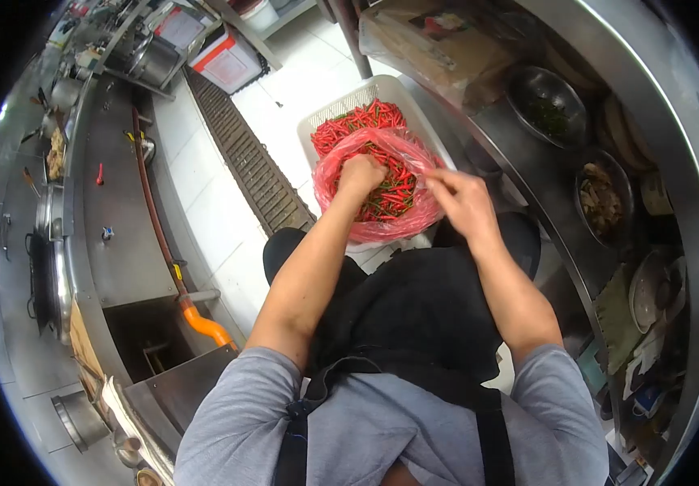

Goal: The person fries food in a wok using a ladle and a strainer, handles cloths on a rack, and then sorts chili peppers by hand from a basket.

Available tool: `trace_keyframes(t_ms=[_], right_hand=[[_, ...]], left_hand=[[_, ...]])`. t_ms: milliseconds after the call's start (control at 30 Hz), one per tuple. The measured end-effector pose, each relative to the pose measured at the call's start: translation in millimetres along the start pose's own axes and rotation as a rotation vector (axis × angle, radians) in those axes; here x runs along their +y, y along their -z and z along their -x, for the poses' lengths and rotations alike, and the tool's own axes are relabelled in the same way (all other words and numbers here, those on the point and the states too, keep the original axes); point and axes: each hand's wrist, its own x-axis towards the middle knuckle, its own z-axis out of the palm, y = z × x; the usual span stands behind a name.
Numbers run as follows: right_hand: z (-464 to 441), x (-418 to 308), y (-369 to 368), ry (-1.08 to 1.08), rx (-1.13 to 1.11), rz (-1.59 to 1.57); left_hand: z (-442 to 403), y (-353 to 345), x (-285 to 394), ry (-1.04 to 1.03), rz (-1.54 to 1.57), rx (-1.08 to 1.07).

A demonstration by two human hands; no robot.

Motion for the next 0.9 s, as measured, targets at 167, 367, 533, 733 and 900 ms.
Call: trace_keyframes(t_ms=[167, 367, 533, 733, 900], right_hand=[[74.3, -131.1, 50.1, 0.796, -0.474, -0.34], [128.1, -183.6, 40.8, 0.817, -0.934, -0.676], [136.7, -175.5, 36.2, 0.693, -0.894, -0.696], [108.1, -175.4, 25.2, 0.523, -0.883, -0.622], [106.9, -172.4, 42.0, 0.394, -0.703, -0.601]], left_hand=[[-15.4, 70.5, -20.9, 0.045, 0.322, 0.138], [2.0, 118.2, -27.8, -0.134, 0.262, 0.091], [190.9, 197.2, 69.5, -0.732, 0.827, -0.229], [282.0, 224.9, 127.9, -1.686, 0.987, -1.183], [310.2, 197.9, 108.2, -1.451, 0.333, -1.249]])
